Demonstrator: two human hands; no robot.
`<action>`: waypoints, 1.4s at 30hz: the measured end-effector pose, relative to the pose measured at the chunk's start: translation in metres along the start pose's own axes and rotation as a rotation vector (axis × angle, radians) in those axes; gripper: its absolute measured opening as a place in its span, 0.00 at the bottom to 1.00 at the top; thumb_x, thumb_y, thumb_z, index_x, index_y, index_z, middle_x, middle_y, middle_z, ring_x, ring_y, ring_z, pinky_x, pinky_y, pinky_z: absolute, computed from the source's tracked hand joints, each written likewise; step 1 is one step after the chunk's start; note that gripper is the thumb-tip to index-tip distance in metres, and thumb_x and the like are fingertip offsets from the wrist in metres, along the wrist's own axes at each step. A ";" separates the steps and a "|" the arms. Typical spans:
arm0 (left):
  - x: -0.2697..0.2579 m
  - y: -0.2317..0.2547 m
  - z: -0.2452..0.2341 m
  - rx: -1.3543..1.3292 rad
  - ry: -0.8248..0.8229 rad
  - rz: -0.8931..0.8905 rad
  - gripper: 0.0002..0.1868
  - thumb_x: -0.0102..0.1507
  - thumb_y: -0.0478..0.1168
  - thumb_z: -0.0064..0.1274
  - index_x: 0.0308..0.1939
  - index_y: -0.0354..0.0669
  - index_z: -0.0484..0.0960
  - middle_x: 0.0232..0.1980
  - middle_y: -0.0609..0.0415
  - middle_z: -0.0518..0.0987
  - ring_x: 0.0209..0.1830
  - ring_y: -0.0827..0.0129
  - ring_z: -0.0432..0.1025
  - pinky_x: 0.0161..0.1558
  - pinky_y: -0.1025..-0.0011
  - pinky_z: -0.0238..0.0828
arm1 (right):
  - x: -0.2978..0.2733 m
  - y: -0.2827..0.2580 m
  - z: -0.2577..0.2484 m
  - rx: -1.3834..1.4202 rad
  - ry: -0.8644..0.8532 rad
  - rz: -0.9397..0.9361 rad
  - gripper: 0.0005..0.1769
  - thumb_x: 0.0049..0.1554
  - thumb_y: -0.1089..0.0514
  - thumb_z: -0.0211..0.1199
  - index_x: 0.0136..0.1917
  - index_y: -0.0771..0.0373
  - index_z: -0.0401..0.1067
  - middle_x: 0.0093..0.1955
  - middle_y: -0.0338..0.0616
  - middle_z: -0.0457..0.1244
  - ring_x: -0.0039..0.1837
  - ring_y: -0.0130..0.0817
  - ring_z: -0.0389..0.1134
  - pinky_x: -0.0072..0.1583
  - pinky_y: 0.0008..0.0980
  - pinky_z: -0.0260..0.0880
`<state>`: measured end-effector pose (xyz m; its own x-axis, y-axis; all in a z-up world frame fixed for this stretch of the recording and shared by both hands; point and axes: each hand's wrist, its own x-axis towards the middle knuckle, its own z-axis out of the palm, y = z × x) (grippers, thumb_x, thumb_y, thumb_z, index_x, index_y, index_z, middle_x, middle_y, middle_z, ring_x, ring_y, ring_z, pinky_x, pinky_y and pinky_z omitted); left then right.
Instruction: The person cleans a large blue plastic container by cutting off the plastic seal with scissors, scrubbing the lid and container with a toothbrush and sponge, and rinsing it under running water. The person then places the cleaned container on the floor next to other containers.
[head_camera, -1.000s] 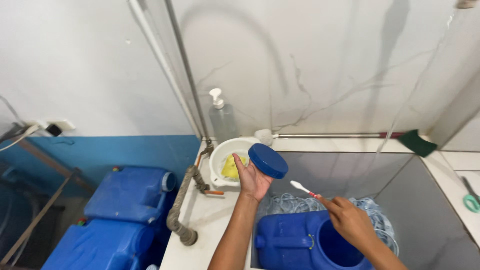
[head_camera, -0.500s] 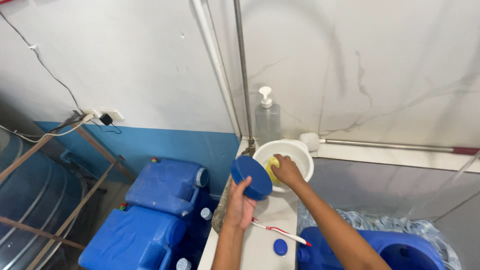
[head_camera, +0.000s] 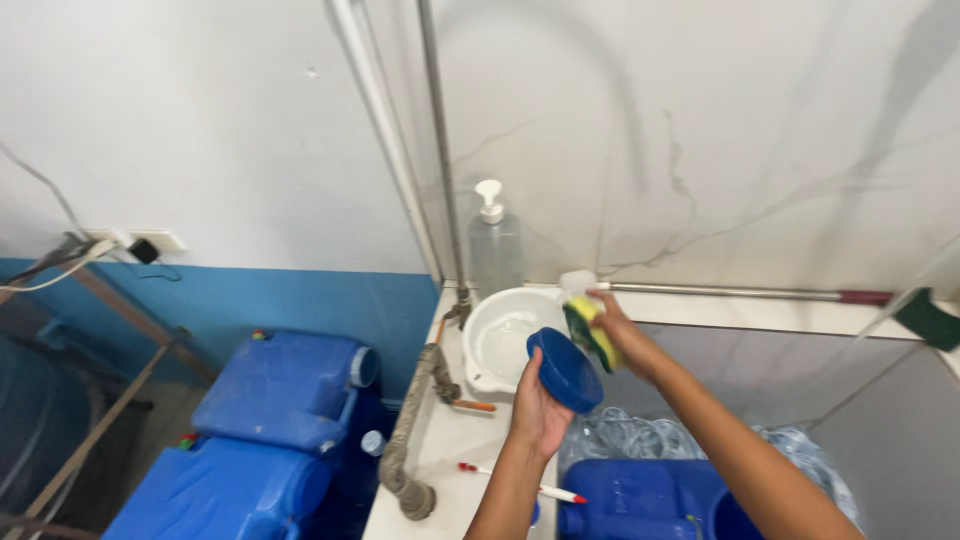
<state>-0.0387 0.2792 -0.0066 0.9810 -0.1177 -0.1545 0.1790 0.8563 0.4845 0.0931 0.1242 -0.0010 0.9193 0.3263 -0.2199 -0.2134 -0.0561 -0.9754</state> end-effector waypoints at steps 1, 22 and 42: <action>0.014 -0.015 0.006 -0.071 -0.035 -0.041 0.35 0.67 0.64 0.43 0.69 0.45 0.68 0.64 0.48 0.76 0.62 0.60 0.73 0.60 0.57 0.73 | -0.027 0.008 -0.008 -0.091 -0.010 -0.046 0.29 0.59 0.58 0.53 0.73 0.43 0.59 0.60 0.46 0.64 0.58 0.43 0.66 0.60 0.44 0.67; 0.062 -0.200 0.086 0.091 -0.087 -0.149 0.32 0.71 0.61 0.42 0.66 0.40 0.74 0.60 0.49 0.81 0.58 0.63 0.77 0.61 0.59 0.74 | -0.078 0.104 -0.211 -0.686 0.577 -0.683 0.14 0.69 0.53 0.45 0.58 0.65 0.65 0.53 0.60 0.64 0.55 0.60 0.62 0.59 0.53 0.61; -0.097 -0.056 -0.085 2.432 0.113 0.566 0.25 0.63 0.46 0.51 0.59 0.35 0.80 0.63 0.38 0.74 0.70 0.41 0.61 0.68 0.36 0.48 | 0.094 0.067 0.092 -1.450 -0.325 -0.110 0.57 0.51 0.46 0.72 0.83 0.45 0.41 0.84 0.53 0.38 0.81 0.67 0.38 0.69 0.64 0.45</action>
<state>-0.1507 0.2861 -0.0921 0.9530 -0.1086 0.2829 -0.1532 -0.9782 0.1402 0.1344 0.2382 -0.0855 0.7548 0.5709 -0.3231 0.5360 -0.8207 -0.1980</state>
